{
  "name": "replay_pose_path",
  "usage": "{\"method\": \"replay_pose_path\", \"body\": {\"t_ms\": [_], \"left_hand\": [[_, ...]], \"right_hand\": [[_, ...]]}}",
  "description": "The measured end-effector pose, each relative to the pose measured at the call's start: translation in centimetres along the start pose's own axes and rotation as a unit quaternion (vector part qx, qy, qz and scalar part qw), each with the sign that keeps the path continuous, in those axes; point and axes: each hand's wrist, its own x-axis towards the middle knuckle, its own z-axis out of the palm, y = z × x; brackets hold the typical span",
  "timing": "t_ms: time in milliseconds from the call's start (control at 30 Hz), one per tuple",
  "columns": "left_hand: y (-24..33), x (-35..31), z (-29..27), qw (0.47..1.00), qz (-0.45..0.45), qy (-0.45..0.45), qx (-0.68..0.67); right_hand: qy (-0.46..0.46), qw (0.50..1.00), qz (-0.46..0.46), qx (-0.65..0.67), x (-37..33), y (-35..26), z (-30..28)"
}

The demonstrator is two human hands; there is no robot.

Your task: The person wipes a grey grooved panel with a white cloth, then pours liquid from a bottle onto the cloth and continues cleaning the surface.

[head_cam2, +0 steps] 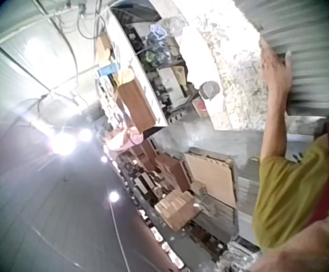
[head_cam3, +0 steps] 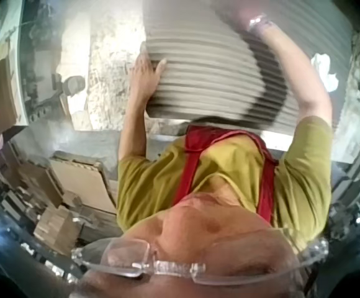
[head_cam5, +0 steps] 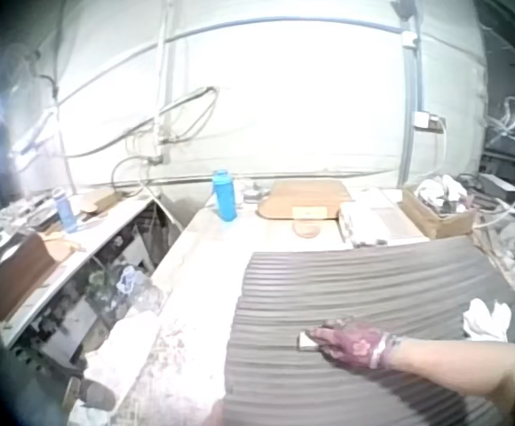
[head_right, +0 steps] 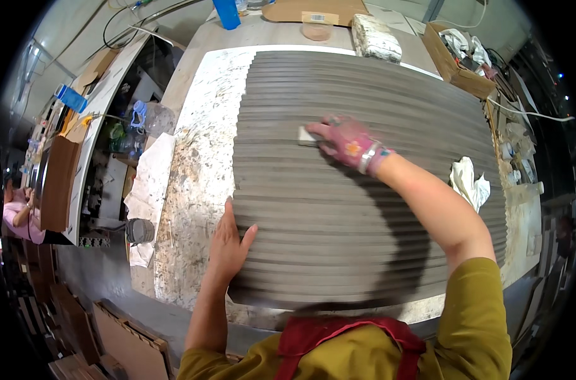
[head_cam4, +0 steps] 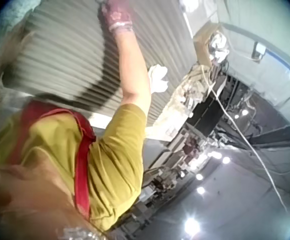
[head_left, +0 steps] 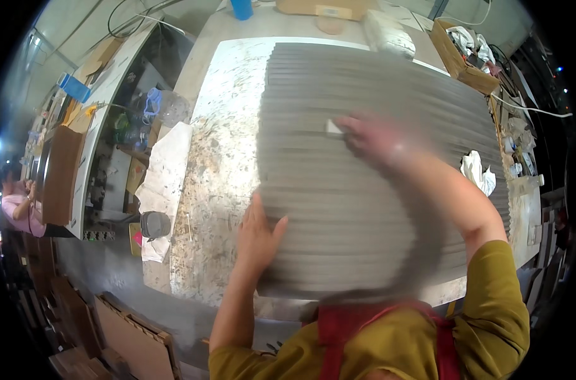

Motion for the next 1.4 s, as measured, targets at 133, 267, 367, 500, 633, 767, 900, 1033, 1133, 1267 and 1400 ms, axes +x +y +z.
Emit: {"method": "replay_pose_path", "body": {"t_ms": [133,267,367,500,633,767,900,1033,1133,1267,1400], "left_hand": [[-0.2,0.1,0.3,1.0,-0.005,0.003,0.01],[0.1,0.5,0.3,1.0,0.001,-0.008,-0.007],[-0.1,0.0,-0.1,1.0,-0.018,-0.01,-0.006],[0.1,0.1,0.2,1.0,-0.021,0.002,-0.005],[0.4,0.0,0.1,1.0,-0.023,-0.006,-0.007],[1.0,-0.2,-0.1,0.997,0.045,0.058,0.036],[2.0,0.5,-0.2,0.984,0.1,0.097,-0.113],[4.1,1.8,-0.3,0.835,-0.004,0.117,-0.538],[4.2,1.9,0.8,0.85,0.009,0.097,-0.517],[4.7,1.8,2.4,0.861,-0.002,0.114,-0.496],[1.5,3.8,-2.1,0.924,-0.041,0.19,-0.329]], "right_hand": [[-0.139,0.985,0.046,0.094,7.3,-4.3,0.9],[0.062,0.995,-0.08,-0.016,7.5,-3.0,4.7],[0.025,0.997,-0.003,0.077,2.8,0.5,4.8],[-0.049,0.995,0.061,-0.06,-3.5,5.2,1.0],[0.029,0.991,0.021,-0.129,-4.5,2.7,-1.8],[0.11,0.993,-0.047,-0.001,-1.8,-3.2,-0.7],[0.181,0.947,-0.041,0.263,0.3,-9.6,3.0],[0.073,0.744,0.093,0.657,-1.2,-13.6,3.8],[0.067,0.693,0.13,0.706,-2.9,-12.9,5.8],[0.026,0.691,0.163,0.703,-5.3,-11.3,3.3],[0.059,0.928,0.103,0.353,-11.2,-3.5,0.1]]}}
